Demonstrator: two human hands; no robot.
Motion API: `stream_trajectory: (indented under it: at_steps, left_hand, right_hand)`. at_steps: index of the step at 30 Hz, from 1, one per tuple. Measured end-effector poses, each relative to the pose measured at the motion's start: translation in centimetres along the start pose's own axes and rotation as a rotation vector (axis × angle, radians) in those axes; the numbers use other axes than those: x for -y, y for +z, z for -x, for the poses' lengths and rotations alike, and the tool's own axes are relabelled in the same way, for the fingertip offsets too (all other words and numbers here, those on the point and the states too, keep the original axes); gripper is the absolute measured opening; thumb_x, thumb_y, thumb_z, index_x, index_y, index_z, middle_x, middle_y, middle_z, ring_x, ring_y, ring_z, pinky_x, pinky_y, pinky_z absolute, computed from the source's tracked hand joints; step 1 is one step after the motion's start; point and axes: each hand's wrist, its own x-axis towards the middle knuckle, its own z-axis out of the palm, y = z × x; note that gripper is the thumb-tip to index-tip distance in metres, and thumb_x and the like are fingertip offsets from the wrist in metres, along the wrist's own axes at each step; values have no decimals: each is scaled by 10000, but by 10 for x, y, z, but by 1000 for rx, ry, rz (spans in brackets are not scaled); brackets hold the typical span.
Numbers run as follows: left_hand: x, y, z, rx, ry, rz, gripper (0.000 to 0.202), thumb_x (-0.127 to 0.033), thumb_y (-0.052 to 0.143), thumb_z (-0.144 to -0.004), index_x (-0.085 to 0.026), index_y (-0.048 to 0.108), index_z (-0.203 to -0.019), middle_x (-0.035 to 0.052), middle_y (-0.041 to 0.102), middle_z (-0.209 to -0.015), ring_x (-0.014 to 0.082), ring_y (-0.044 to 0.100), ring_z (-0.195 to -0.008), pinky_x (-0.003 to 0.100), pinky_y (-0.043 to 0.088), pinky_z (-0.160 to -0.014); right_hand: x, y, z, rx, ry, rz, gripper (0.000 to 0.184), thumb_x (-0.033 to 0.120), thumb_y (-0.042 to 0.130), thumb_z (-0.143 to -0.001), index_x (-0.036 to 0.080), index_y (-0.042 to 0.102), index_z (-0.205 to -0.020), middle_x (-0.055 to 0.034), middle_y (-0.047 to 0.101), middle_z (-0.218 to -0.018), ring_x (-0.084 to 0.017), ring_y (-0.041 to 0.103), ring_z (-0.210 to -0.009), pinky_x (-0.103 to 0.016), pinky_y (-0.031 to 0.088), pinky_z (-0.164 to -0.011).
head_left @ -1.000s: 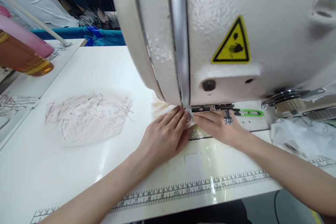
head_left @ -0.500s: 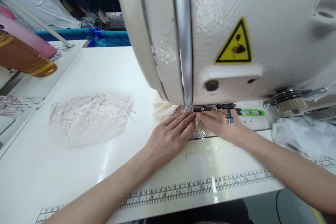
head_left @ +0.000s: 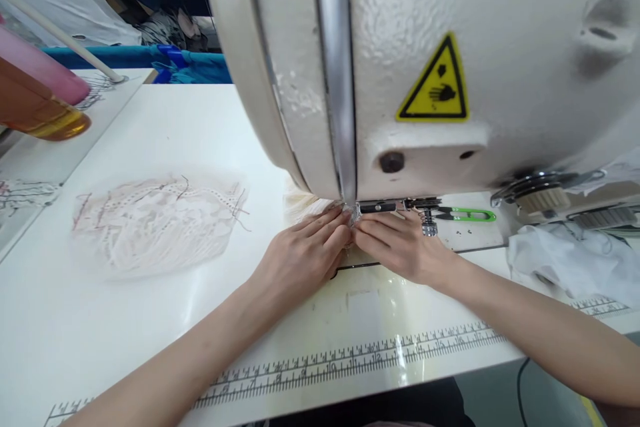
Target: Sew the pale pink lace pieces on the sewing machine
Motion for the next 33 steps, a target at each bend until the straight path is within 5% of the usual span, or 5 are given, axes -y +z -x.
stream_trajectory:
  at_steps: [8,25,33]
  left_hand:
    - [-1,0,1,25,-31,-11,281,-129,389,-941,-93,662,-1001,105,705,-1105,232,667,-1048,352,598,-830]
    - [-2,4,4,45,15,-110,293,-115,429,-924,-44,661,-1088,140,675,-1157,273,652,-1069,381,595,-835]
    - [-8,1,2,33,-30,-120,289,-222,479,-928,-63,675,-1069,164,676,-1143,296,649,-1072,381,597,-823]
  right_hand:
    - [4,1,-4,-56,-31,-5,186,19,523,-860,170,627,-831,47,685,-838,-100,582,-887,-261,429,-694]
    - [0,7,1,-12,53,-147,241,6,502,-878,201,635,-928,-2,684,-941,-123,583,-901,-276,418,-769]
    - [1,-1,5,-6,14,-112,145,135,530,-914,176,667,-934,-34,695,-961,-153,592,-938,-301,433,-753]
